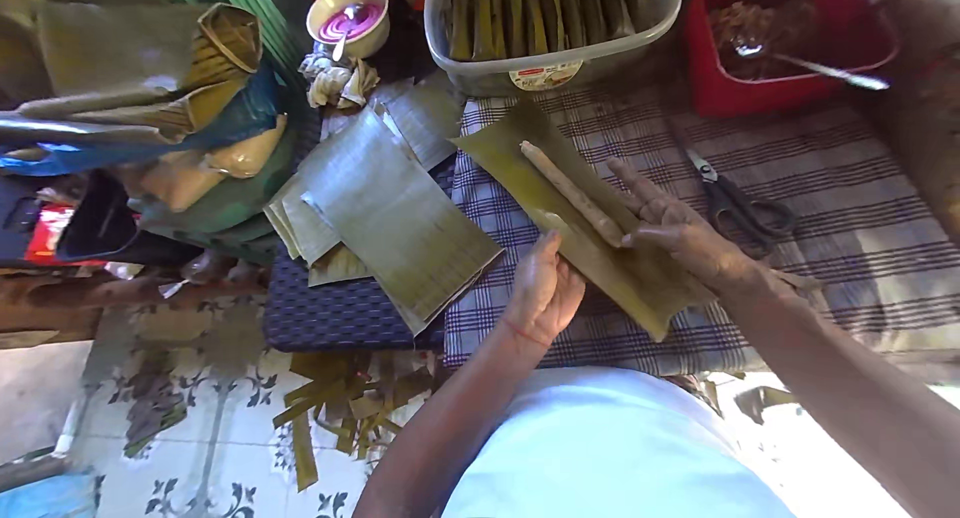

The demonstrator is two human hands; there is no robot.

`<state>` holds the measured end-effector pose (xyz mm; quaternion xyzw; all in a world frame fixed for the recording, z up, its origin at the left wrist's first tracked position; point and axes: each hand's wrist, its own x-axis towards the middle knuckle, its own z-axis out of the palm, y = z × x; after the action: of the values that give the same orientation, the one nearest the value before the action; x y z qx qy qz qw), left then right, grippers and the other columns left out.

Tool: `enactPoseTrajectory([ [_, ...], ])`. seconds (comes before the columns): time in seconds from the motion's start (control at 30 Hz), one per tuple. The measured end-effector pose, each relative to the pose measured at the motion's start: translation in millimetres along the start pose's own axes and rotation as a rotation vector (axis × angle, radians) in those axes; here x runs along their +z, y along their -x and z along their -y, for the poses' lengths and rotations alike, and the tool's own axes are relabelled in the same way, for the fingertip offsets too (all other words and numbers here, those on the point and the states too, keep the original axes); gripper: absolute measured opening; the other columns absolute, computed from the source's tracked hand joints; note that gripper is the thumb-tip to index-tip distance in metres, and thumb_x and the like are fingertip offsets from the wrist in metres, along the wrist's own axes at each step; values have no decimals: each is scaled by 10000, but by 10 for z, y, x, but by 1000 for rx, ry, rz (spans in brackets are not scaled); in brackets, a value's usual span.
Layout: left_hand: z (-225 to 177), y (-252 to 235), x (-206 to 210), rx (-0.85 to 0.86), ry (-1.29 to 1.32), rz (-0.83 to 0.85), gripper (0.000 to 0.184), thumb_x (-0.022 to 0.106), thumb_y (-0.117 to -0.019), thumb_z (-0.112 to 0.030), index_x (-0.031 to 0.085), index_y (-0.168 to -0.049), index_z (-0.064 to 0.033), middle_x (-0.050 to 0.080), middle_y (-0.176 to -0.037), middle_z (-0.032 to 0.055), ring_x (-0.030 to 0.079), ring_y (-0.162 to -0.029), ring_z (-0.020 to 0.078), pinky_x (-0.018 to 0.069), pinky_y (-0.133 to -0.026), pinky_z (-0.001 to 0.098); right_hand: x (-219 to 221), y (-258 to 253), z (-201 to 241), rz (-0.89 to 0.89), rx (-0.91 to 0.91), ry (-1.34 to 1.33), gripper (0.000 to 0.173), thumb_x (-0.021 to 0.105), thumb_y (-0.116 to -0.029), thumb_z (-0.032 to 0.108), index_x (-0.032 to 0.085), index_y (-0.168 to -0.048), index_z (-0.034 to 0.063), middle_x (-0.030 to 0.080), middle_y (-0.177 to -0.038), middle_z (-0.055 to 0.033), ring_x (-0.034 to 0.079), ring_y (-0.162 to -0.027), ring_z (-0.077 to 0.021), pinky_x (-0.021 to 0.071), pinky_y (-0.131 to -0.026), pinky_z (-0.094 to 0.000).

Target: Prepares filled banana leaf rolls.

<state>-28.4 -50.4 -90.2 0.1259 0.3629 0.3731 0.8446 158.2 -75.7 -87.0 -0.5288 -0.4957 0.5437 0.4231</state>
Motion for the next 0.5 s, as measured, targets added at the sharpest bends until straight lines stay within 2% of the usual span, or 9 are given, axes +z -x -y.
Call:
enactPoseTrajectory([
  [0.03,15,18,24,-18,-8,6,309,308,-1125,-248,494,-1317,-94,647,-1167,96,661,-1086,203,536,-985,384,40,25,6,28,-17,73,941,532,-845,23,127,-1669,229,393,-1622,6,518,-1328,-69,491,-1027,-254],
  [0.07,20,32,34,-35,-28,9,303,310,-1124,-240,489,-1320,-94,648,-1153,93,667,-1068,198,540,-977,377,55,38,21,78,-26,139,932,516,-865,49,78,-1674,203,238,-1702,9,372,-1466,-78,385,-1147,-274],
  [0.1,11,35,28,-47,-49,9,299,317,-1125,-235,487,-1323,-89,649,-1141,93,670,-1054,196,542,-971,372,47,36,39,108,-31,176,924,501,-864,54,68,-1672,170,175,-1720,-11,301,-1512,-97,328,-1192,-290],
  [0.13,-10,26,0,-52,-73,14,292,328,-1123,-234,498,-1308,-86,657,-1125,92,677,-1036,194,548,-960,370,17,29,79,116,-11,179,912,491,-861,34,85,-1670,153,201,-1712,-27,329,-1496,-99,339,-1183,-286],
  [0.17,-44,11,-42,-48,-107,23,292,339,-1119,-242,510,-1299,-87,662,-1124,89,680,-1033,193,552,-956,374,-21,9,128,102,24,161,884,489,-863,4,135,-1661,139,309,-1669,-44,424,-1432,-90,399,-1138,-271],
  [0.2,-89,-7,-91,-31,-148,34,309,346,-1119,-264,513,-1311,-89,659,-1146,85,677,-1043,194,553,-960,377,-66,-30,152,57,46,155,817,510,-873,-26,247,-1633,122,483,-1553,-67,558,-1299,-98,484,-1050,-277],
  [0.3,-245,-112,-190,81,-346,-31,388,354,-1121,-332,529,-1342,-66,660,-1187,92,678,-1039,193,566,-923,380,-257,-204,128,-39,47,402,420,597,-995,23,582,-1414,58,700,-1211,-125,687,-1027,-178,554,-927,-387],
  [0.4,-342,-162,-191,129,-562,-104,334,392,-1116,-277,595,-1201,-25,692,-1034,97,706,-894,184,600,-803,368,-376,-254,218,105,24,758,230,632,-1013,110,704,-1209,13,706,-1009,-183,676,-924,-304,523,-869,-541],
  [0.5,-233,-5,-143,15,-612,-11,360,363,-1122,-251,614,-1114,7,723,-936,108,735,-804,193,632,-750,364,-523,-127,325,216,140,903,146,659,-1001,115,714,-1100,23,690,-942,-161,665,-875,-305,522,-826,-544],
])
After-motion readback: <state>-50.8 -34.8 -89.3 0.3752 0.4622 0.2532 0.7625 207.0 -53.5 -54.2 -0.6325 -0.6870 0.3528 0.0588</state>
